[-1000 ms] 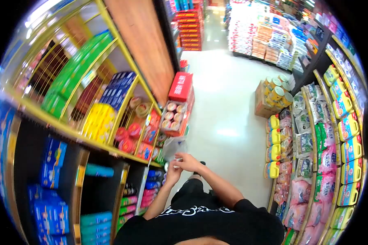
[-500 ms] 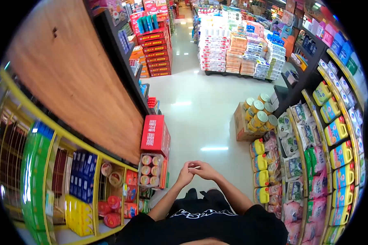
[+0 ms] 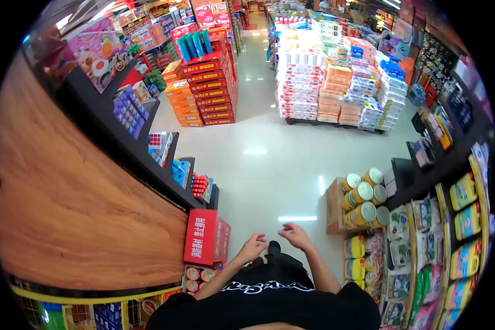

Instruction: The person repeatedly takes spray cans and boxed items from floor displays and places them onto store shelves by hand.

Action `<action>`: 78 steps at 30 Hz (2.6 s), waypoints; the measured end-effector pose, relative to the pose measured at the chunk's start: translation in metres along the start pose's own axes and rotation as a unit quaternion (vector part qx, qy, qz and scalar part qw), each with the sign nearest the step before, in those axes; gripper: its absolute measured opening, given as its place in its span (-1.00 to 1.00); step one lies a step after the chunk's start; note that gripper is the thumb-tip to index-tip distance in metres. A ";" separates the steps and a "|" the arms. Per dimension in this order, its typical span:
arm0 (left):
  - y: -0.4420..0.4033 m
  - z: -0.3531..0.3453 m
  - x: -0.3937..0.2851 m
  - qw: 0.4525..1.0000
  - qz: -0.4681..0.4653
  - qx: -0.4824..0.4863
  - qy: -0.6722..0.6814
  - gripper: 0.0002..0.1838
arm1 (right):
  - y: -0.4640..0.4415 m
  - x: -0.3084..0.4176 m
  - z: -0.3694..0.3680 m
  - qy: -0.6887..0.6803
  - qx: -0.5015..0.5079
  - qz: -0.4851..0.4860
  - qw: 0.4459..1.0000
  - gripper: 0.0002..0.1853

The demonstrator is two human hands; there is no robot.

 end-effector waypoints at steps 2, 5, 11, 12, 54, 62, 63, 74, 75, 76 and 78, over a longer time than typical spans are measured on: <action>-0.042 0.021 -0.038 1.000 -0.008 -0.020 -0.017 -0.42 | -0.065 0.042 0.007 -0.001 0.019 0.049 0.999 -0.35; -0.103 0.051 -0.058 0.997 0.005 -0.079 -0.021 -0.42 | -0.138 0.121 0.011 0.021 0.071 0.080 0.994 -0.33; -0.238 0.132 -0.037 0.985 0.030 -0.164 0.051 -0.44 | -0.288 0.194 -0.028 0.006 0.183 0.136 0.974 -0.34; -0.260 0.148 -0.031 0.982 0.045 -0.176 0.056 -0.45 | -0.314 0.198 -0.036 0.028 0.190 0.143 0.971 -0.33; -1.131 0.789 -0.261 0.897 -0.078 -0.402 0.168 -0.41 | -1.261 0.690 -0.142 0.027 0.218 0.281 0.934 -0.20; -1.241 0.952 -0.313 0.779 -0.141 -0.609 0.033 -0.08 | -1.397 0.786 -0.201 0.023 0.204 0.286 0.936 -0.06; -1.255 0.963 -0.312 0.778 -0.135 -0.613 0.025 -0.06 | -1.408 0.797 -0.207 0.017 0.197 0.308 0.931 -0.06; -1.284 0.979 -0.323 0.759 0.011 -0.650 0.040 -0.29 | -1.447 0.800 -0.222 -0.004 0.248 0.378 0.892 -0.12; -1.280 0.970 -0.327 0.760 -0.023 -0.646 0.069 -0.31 | -1.444 0.800 -0.212 -0.007 0.257 0.380 0.889 -0.18; -1.273 0.957 -0.328 0.758 -0.054 -0.643 0.099 -0.32 | -1.451 0.785 -0.212 -0.039 0.281 0.342 0.896 -0.25; -1.257 0.923 -0.326 0.748 -0.076 -0.645 0.140 -0.35 | -1.461 0.759 -0.210 -0.076 0.327 0.292 0.896 -0.35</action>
Point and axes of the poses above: each hand's wrist, its own y-axis away from the middle knuckle, its own z-axis out of the back of the hand, x = y × z, the point moved 10 cm from there along -y, towards the middle knuckle, and after that the axes turned 6 degrees about -x, right-handed, at the moved point
